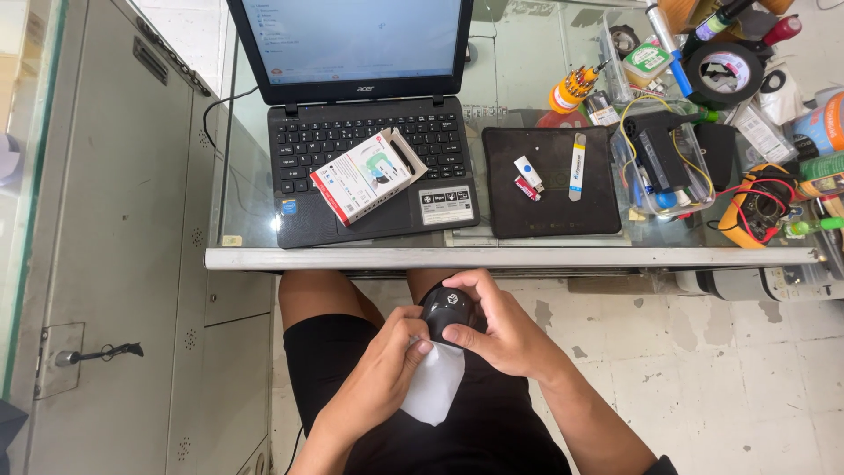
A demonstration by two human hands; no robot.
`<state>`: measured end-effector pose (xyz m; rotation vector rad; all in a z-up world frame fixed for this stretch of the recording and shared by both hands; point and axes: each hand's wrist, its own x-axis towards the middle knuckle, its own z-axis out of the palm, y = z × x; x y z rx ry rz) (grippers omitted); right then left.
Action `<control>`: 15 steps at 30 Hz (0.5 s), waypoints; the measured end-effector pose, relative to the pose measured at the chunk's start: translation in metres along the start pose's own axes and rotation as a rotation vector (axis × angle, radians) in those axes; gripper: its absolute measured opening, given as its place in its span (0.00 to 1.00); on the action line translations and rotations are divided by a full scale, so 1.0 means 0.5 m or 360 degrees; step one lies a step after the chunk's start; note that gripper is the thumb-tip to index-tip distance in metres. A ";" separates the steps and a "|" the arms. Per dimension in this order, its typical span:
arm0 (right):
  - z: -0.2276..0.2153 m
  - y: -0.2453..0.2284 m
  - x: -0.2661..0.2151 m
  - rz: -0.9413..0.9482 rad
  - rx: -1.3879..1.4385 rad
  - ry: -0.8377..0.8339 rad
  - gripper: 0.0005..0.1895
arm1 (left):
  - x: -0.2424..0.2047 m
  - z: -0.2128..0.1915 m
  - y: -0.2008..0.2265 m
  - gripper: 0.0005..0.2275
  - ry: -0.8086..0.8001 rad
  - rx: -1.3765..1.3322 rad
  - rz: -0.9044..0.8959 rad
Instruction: The person is setting up a laptop, plugging in a USB drive, unpacking a new wireless mouse, and testing a barcode scanner.
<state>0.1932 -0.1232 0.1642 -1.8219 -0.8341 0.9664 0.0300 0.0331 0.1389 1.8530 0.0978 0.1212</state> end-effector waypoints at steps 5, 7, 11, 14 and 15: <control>0.016 -0.010 0.014 0.0001 -0.0090 -0.0026 0.30 | -0.003 0.028 -0.032 0.07 0.0143 -0.0276 -0.0190; 0.027 0.000 0.012 -0.0032 -0.0114 -0.0062 0.30 | -0.009 0.039 -0.051 0.08 0.0177 -0.0372 -0.0276; 0.040 0.033 0.004 0.0054 0.0422 -0.0227 0.44 | -0.019 0.041 -0.072 0.08 0.0392 -0.0704 -0.0360; 0.044 0.051 0.000 -0.0042 0.0706 -0.0210 0.42 | -0.020 0.031 -0.055 0.07 0.0485 -0.0789 -0.0355; 0.044 0.055 -0.001 -0.0101 0.0711 -0.0175 0.38 | -0.019 0.028 -0.046 0.06 0.0496 -0.0792 -0.0297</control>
